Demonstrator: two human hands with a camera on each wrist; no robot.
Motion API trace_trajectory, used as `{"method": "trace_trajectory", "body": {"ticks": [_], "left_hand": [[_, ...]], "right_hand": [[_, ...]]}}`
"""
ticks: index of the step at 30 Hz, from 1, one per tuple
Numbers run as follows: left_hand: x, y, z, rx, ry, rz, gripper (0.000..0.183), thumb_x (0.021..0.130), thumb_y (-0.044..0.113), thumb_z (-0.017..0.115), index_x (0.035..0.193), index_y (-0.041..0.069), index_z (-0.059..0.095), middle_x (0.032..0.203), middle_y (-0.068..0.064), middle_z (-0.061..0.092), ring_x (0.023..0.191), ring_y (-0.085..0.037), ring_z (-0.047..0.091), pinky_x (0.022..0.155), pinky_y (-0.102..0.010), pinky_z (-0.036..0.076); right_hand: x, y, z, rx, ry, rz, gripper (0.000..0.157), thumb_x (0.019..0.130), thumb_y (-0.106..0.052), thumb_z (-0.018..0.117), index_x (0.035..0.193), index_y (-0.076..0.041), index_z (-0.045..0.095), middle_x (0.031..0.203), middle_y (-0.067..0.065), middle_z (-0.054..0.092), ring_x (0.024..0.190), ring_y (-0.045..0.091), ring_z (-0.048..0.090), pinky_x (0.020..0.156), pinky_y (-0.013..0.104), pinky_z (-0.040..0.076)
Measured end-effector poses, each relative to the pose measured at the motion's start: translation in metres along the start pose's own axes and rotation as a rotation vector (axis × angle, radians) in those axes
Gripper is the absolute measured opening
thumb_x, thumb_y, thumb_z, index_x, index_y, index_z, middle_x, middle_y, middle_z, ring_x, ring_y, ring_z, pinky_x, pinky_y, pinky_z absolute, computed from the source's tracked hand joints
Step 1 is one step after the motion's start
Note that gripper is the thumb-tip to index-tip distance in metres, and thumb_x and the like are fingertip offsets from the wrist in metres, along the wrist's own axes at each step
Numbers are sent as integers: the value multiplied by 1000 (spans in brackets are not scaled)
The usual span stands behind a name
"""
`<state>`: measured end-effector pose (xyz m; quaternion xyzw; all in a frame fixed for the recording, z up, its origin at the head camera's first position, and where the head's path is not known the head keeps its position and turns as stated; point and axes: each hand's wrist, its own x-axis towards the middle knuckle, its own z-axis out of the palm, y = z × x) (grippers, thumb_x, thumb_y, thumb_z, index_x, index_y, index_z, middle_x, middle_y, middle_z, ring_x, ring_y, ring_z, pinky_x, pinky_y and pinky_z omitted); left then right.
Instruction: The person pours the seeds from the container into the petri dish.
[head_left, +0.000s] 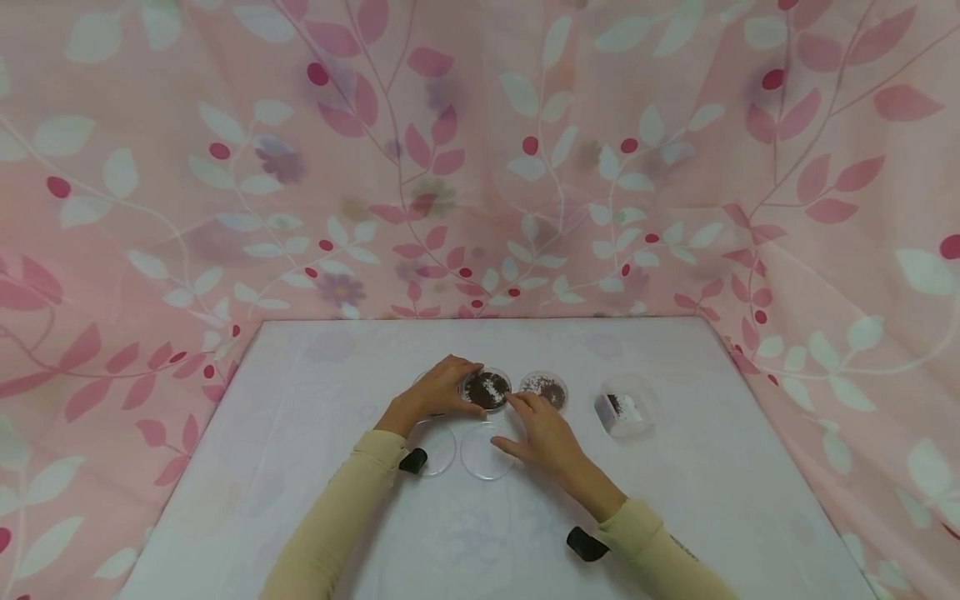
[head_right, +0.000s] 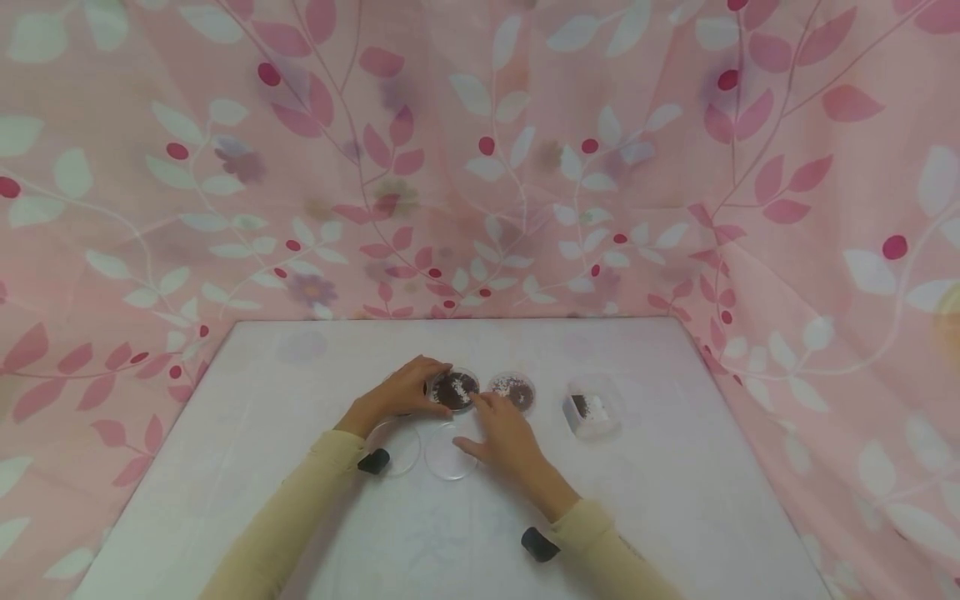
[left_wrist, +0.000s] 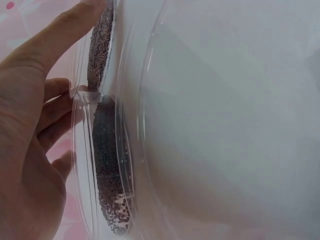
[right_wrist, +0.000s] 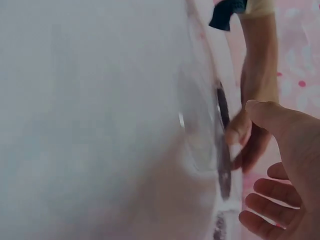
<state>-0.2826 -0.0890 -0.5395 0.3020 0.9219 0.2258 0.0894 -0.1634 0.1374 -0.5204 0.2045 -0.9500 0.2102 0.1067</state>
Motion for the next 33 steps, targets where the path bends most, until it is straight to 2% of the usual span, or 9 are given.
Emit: {"method": "trace_trajectory", "body": {"ticks": [4, 10, 17, 25, 33], "left_hand": [[0, 0, -1, 1, -11, -8, 97, 65, 62, 83, 144, 15, 51, 139, -2, 56, 131, -19, 48, 114, -41, 40], [-1, -1, -2, 8, -11, -6, 96, 66, 62, 82, 144, 15, 51, 140, -3, 56, 133, -21, 47, 115, -42, 38], [-3, -1, -3, -2, -13, -6, 95, 66, 59, 83, 144, 15, 51, 141, -5, 55, 134, -23, 46, 116, -44, 37], [-4, -2, -3, 26, -16, -5, 95, 67, 61, 82, 145, 17, 50, 141, -4, 55, 133, -22, 47, 114, -43, 39], [-6, -3, -5, 2, -20, 17, 93, 68, 57, 84, 144, 15, 51, 141, -4, 55, 132, -22, 47, 114, -42, 39]], "right_hand": [[-14, -9, 12, 32, -38, 38, 79, 76, -52, 79, 136, -6, 56, 128, 10, 61, 118, 27, 59, 96, 44, 53], [-27, -12, 25, 107, -70, 82, 88, 72, -59, 79, 138, -6, 54, 134, 10, 59, 123, 28, 57, 101, 48, 49], [-32, -15, 35, 59, -52, 37, 96, 68, -62, 80, 141, -7, 51, 136, 10, 57, 128, 28, 52, 105, 51, 44], [-35, -16, 36, 42, -26, 26, 96, 68, -60, 81, 141, -7, 51, 135, 8, 57, 130, 27, 50, 106, 51, 42], [-37, -15, 37, 47, -5, 25, 94, 68, -60, 81, 140, -7, 52, 135, 8, 57, 129, 26, 50, 105, 50, 42]]}}
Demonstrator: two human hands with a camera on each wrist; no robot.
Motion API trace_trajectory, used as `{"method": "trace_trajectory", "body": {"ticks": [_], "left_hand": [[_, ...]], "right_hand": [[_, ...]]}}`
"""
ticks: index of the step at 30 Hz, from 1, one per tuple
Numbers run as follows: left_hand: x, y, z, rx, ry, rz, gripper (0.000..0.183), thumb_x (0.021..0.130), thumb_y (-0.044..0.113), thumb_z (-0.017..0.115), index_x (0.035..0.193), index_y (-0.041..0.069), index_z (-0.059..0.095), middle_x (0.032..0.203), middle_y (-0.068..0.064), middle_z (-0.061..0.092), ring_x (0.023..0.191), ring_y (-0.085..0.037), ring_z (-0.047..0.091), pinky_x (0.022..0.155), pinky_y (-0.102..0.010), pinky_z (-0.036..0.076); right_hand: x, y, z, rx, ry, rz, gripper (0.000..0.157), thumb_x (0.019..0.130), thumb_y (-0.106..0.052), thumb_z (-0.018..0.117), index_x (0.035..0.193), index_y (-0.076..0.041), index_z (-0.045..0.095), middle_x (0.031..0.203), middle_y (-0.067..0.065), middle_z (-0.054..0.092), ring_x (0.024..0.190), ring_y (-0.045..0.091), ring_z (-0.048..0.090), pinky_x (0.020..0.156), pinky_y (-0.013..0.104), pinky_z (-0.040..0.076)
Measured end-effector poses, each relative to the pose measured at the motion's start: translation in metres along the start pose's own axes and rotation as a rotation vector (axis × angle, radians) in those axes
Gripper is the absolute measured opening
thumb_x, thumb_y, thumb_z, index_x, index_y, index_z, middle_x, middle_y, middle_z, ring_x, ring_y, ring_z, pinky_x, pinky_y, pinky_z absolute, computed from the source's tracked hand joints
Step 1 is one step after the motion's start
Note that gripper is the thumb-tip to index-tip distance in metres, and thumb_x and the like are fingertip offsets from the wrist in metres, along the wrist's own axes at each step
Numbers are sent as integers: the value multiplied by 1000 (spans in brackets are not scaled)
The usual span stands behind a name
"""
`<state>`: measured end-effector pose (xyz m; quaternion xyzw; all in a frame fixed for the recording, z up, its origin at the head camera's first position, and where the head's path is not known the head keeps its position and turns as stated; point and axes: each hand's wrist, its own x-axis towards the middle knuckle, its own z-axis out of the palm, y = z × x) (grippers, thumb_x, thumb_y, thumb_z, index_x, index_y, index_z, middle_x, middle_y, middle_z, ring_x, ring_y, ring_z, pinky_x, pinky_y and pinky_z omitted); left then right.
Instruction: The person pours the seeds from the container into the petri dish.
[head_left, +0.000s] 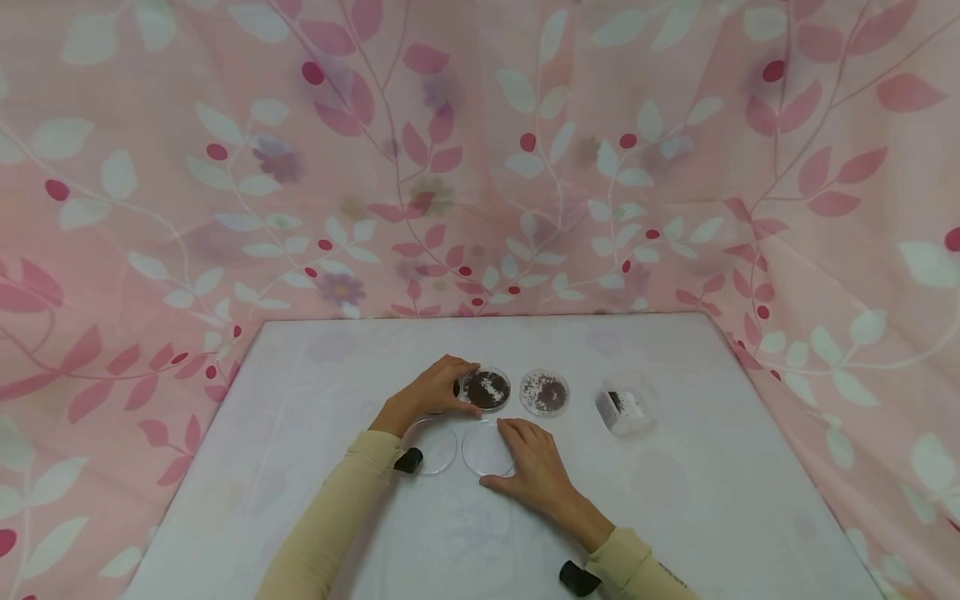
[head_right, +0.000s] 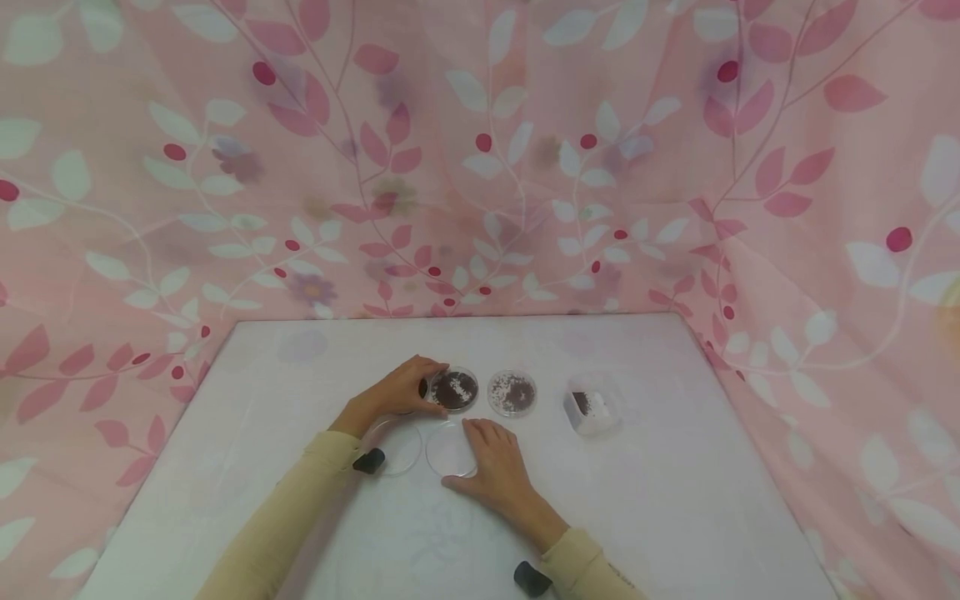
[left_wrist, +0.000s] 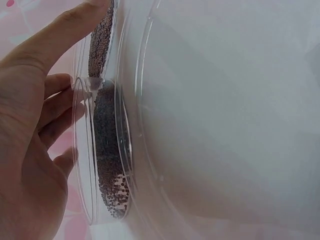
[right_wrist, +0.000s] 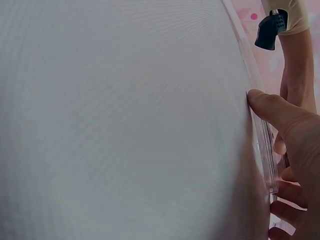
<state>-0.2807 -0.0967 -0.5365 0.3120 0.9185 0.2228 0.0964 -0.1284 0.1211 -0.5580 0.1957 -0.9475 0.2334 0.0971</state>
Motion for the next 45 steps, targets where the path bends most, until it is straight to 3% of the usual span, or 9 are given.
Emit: {"method": "trace_trajectory", "body": {"ticks": [14, 21, 34, 45], "left_hand": [[-1, -3, 0, 2, 10, 16, 92, 68, 55, 84, 143, 12, 52, 140, -5, 56, 130, -22, 48, 113, -42, 40], [-2, -4, 0, -4, 24, 27, 90, 68, 54, 85, 142, 12, 53, 138, -5, 57, 129, -22, 49, 113, -42, 41], [-1, -5, 0, 1, 17, 40, 89, 70, 55, 83, 142, 11, 53, 137, -5, 58, 127, -22, 49, 112, -41, 41], [-2, 0, -2, -17, 5, 19, 88, 70, 52, 85, 142, 11, 53, 137, -5, 58, 128, -21, 49, 113, -41, 40]], "right_hand": [[0, 1, 1, 12, 37, -9, 92, 66, -60, 83, 138, -8, 55, 133, 7, 59, 128, 25, 53, 105, 49, 43], [4, 0, -15, 92, 26, 27, 95, 68, -53, 85, 142, -8, 49, 138, 8, 56, 126, 26, 55, 104, 45, 48], [51, 32, -58, 84, 102, 31, 95, 67, -39, 90, 144, -5, 46, 143, 13, 51, 128, 32, 51, 105, 48, 47], [79, 48, -73, -55, 101, 10, 94, 67, -34, 91, 144, -4, 46, 141, 18, 52, 117, 35, 53, 102, 48, 48]]}}
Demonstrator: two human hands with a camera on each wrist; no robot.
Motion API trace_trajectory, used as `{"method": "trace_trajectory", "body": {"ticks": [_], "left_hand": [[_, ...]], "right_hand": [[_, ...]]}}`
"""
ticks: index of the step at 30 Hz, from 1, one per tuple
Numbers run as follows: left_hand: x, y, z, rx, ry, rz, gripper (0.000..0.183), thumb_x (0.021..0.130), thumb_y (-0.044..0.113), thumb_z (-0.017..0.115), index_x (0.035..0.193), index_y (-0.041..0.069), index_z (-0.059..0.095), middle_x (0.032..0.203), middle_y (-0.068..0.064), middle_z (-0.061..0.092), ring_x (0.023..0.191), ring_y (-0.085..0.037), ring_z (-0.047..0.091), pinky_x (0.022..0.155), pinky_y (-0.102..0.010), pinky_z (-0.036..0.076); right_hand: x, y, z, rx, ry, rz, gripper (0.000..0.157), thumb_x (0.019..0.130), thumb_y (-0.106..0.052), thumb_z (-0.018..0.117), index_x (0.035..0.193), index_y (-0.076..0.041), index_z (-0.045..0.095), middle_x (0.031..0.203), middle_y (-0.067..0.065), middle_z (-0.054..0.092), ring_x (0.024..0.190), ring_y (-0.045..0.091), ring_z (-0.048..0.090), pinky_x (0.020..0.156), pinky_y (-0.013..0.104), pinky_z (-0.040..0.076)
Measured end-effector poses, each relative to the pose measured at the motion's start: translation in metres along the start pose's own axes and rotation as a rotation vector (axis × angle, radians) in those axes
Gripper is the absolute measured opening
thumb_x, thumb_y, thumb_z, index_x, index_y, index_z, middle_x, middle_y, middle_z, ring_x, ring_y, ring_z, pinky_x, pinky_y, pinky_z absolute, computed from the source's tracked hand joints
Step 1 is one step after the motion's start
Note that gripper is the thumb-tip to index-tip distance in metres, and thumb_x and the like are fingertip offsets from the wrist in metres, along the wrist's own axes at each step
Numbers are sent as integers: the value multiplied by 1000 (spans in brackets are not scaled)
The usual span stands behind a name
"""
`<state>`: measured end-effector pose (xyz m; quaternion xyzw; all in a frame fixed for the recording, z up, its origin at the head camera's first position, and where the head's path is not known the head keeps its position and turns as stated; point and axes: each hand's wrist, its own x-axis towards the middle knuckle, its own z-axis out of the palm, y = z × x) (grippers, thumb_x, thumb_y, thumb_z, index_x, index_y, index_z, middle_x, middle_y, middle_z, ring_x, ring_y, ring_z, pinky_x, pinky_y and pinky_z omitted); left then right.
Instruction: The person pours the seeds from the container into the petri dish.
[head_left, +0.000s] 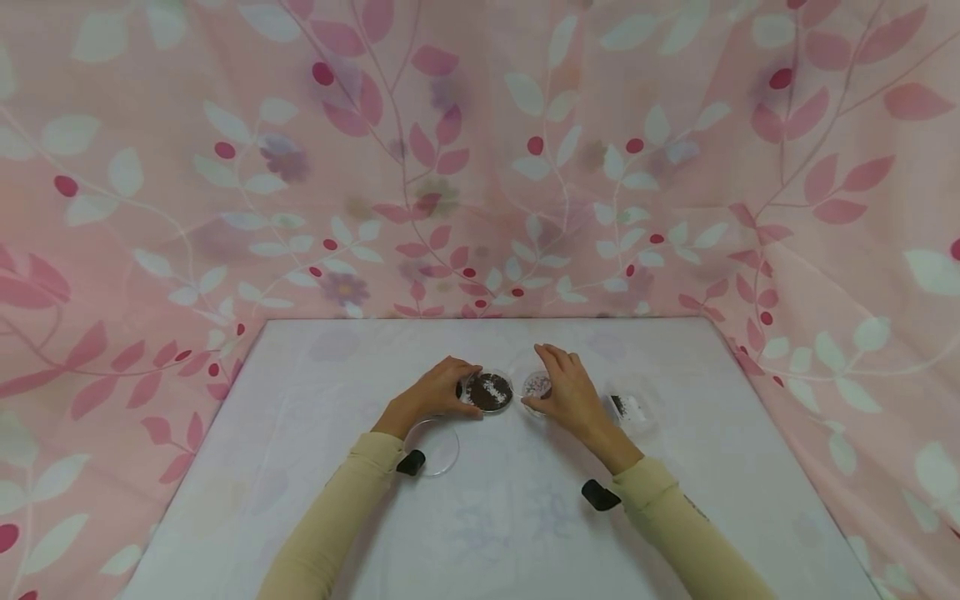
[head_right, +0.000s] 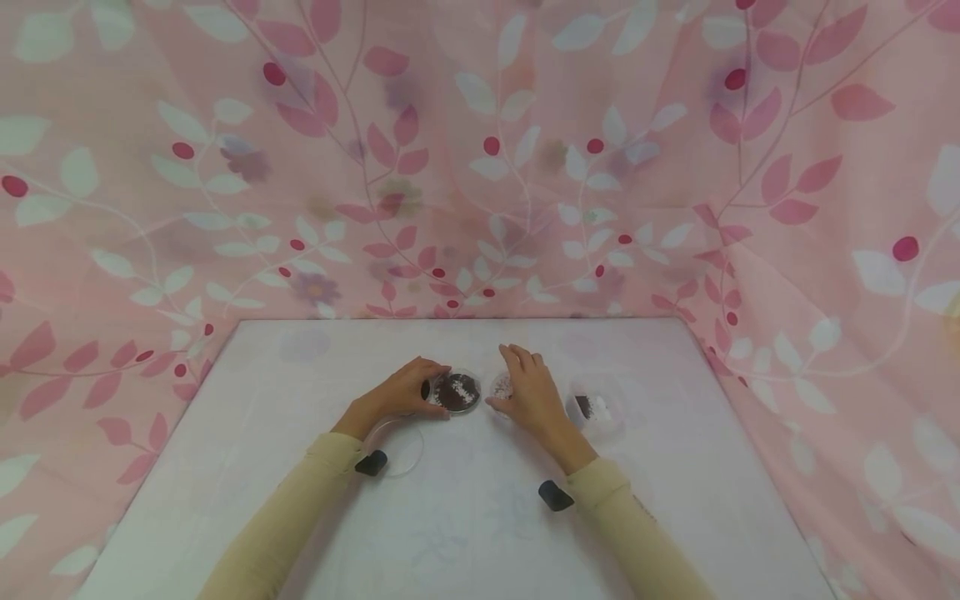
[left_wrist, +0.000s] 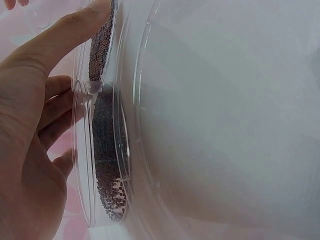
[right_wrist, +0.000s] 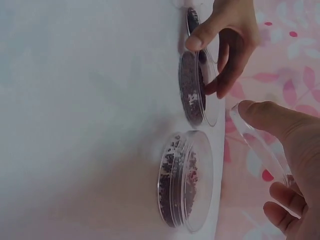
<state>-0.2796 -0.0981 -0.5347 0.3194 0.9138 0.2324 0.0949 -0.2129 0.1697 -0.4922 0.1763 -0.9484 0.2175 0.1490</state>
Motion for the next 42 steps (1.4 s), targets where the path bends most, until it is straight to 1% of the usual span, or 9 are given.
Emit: {"method": "trace_trajectory", "body": {"ticks": [6, 13, 19, 25, 31, 35, 38, 42], "left_hand": [[1, 0, 1, 5, -5, -5, 90, 70, 52, 85, 142, 11, 52, 137, -4, 57, 129, -21, 48, 114, -41, 40], [1, 1, 0, -6, -8, -14, 90, 69, 51, 85, 142, 12, 52, 138, -4, 57, 129, -21, 48, 114, -41, 39], [1, 1, 0, -7, -9, -10, 89, 69, 51, 85, 142, 11, 53, 137, -5, 58, 127, -21, 49, 113, -41, 40], [1, 0, 1, -12, -4, -3, 90, 69, 52, 85, 142, 10, 53, 137, -4, 58, 127, -20, 49, 113, -40, 40], [1, -1, 2, -10, -5, -7, 90, 69, 53, 85, 142, 11, 52, 137, -4, 58, 127, -20, 49, 113, -40, 40], [1, -2, 2, 0, -1, -9, 90, 69, 54, 84, 142, 12, 53, 137, -3, 58, 127, -19, 49, 113, -39, 40], [2, -2, 2, 7, 1, -9, 90, 69, 54, 84, 142, 12, 53, 136, -2, 58, 126, -19, 50, 113, -38, 41], [2, -2, 2, 15, -7, -13, 90, 69, 55, 84, 143, 13, 52, 137, -2, 58, 127, -18, 50, 115, -39, 39]], "right_hand": [[6, 0, 0, -70, -25, -17, 95, 65, -30, 92, 144, -3, 46, 141, 20, 51, 112, 37, 53, 99, 49, 49], [11, 1, 6, -156, -79, -73, 94, 68, -29, 90, 145, -4, 44, 144, 21, 49, 112, 36, 53, 97, 48, 49], [11, -1, 9, -173, -96, -101, 92, 69, -28, 90, 145, -4, 44, 143, 22, 49, 112, 36, 54, 95, 47, 49], [12, -3, 6, -212, -70, -145, 92, 66, -25, 92, 143, -3, 46, 140, 24, 52, 109, 38, 55, 94, 46, 49], [13, -4, 7, -255, -88, -169, 92, 67, -27, 91, 143, -3, 46, 139, 23, 53, 109, 36, 55, 92, 44, 51], [14, -4, 8, -283, -82, -185, 94, 66, -30, 91, 143, -2, 45, 138, 22, 54, 108, 35, 56, 90, 43, 51], [14, -5, 7, -293, -85, -183, 97, 66, -33, 91, 145, -3, 43, 137, 21, 55, 108, 34, 56, 90, 42, 51], [15, -7, 7, -264, -103, -172, 100, 66, -35, 91, 147, -4, 41, 136, 20, 55, 111, 35, 55, 92, 45, 50]]}}
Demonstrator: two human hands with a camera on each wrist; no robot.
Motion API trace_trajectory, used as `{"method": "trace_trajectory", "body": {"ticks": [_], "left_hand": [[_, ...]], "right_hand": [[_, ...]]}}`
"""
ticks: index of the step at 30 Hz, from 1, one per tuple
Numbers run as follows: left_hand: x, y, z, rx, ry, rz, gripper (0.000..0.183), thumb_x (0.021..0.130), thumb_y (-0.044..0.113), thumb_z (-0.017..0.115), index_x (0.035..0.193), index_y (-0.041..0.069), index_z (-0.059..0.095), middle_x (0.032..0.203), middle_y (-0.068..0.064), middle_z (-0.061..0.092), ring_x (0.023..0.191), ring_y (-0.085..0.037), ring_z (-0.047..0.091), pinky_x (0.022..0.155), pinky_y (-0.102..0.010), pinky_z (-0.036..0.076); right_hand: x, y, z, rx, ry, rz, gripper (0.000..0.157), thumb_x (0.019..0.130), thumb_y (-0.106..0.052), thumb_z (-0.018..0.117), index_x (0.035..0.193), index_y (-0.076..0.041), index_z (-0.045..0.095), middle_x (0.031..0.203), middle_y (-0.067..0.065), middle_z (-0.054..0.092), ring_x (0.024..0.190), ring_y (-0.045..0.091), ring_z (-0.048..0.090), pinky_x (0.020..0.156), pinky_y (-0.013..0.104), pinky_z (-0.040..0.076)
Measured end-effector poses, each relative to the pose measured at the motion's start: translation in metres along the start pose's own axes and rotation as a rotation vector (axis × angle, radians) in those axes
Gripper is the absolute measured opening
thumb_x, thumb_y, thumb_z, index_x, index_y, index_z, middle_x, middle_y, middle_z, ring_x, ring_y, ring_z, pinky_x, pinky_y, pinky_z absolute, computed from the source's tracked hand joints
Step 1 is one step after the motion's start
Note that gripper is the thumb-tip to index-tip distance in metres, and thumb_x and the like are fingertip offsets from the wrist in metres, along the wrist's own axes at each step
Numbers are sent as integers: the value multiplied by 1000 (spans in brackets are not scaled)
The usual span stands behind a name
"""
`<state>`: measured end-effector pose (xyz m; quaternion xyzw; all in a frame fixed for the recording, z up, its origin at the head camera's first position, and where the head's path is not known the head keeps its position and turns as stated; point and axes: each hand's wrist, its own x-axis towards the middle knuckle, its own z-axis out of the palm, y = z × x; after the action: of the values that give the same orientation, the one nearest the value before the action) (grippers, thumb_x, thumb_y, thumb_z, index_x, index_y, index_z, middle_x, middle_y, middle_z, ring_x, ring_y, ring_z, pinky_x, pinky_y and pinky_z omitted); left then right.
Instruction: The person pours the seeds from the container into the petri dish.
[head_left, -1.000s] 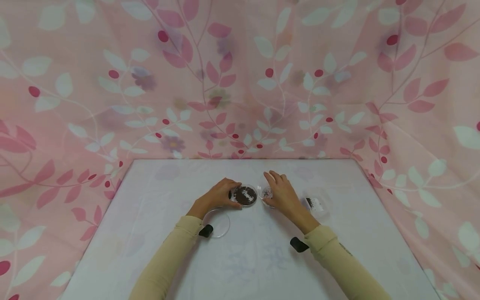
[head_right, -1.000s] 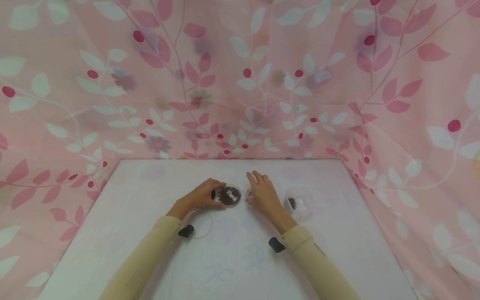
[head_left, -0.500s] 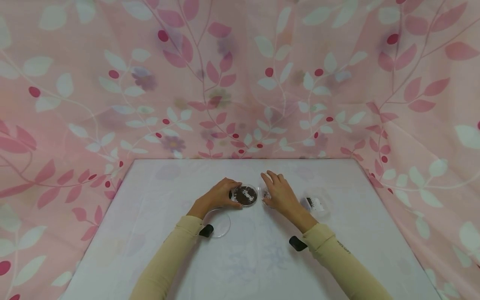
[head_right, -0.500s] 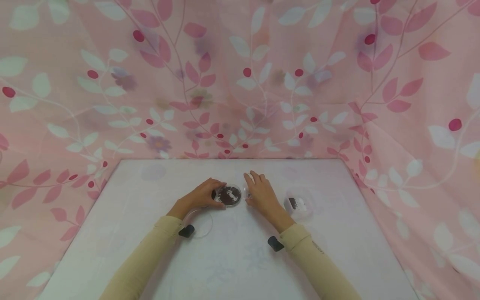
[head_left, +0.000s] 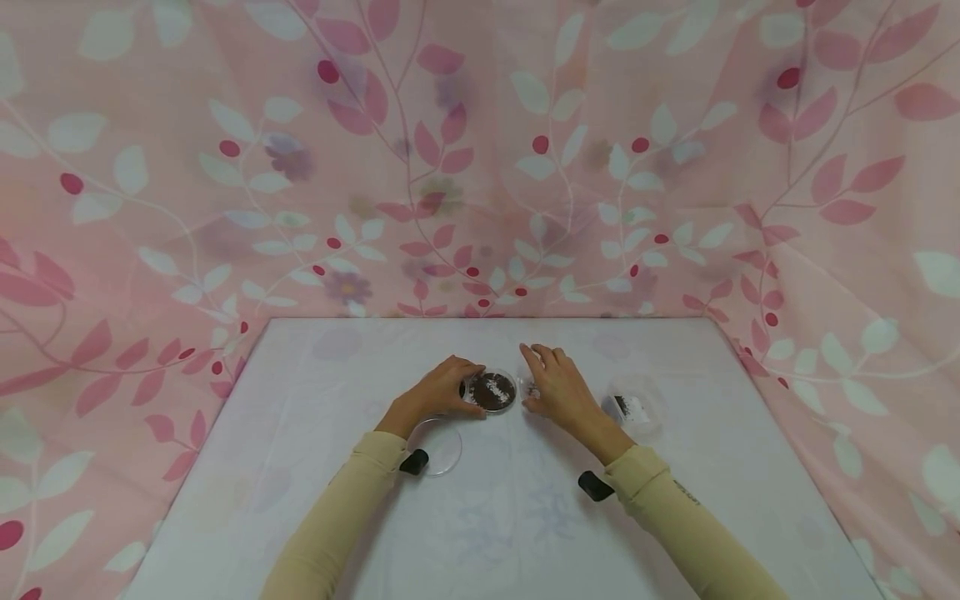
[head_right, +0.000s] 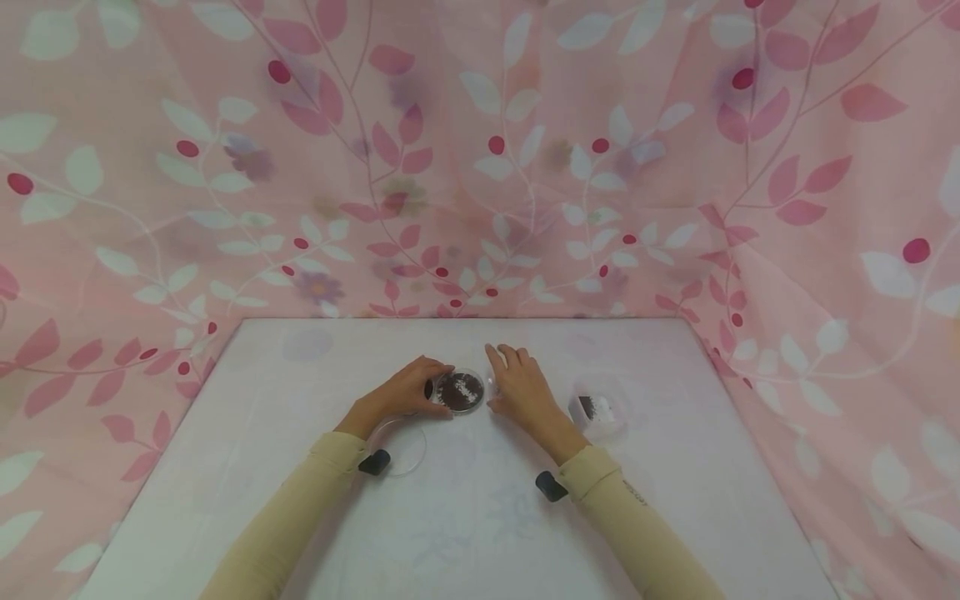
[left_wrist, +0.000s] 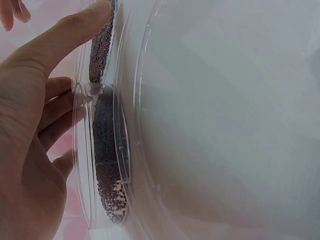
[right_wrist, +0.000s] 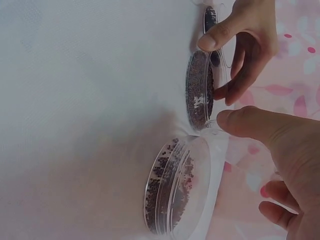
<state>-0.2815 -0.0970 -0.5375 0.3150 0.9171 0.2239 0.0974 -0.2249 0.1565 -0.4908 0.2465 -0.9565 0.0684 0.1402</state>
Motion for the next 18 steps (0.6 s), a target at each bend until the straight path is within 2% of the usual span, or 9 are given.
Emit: {"method": "trace_trajectory", "body": {"ticks": [7, 18], "left_hand": [[1, 0, 2, 12, -8, 8, 89, 70, 57, 82, 143, 15, 52, 138, -2, 57, 128, -19, 49, 114, -40, 40], [2, 4, 3, 25, -1, 21, 88, 71, 54, 83, 143, 13, 52, 136, -1, 59, 127, -18, 48, 112, -39, 42]], "right_hand": [[5, -3, 5, 118, -20, -15, 102, 68, -35, 90, 150, -6, 37, 137, 19, 51, 124, 38, 51, 99, 51, 47], [14, -9, 23, 306, 4, -86, 96, 70, -35, 89, 149, -10, 40, 132, 18, 51, 115, 35, 58, 98, 56, 48]]}}
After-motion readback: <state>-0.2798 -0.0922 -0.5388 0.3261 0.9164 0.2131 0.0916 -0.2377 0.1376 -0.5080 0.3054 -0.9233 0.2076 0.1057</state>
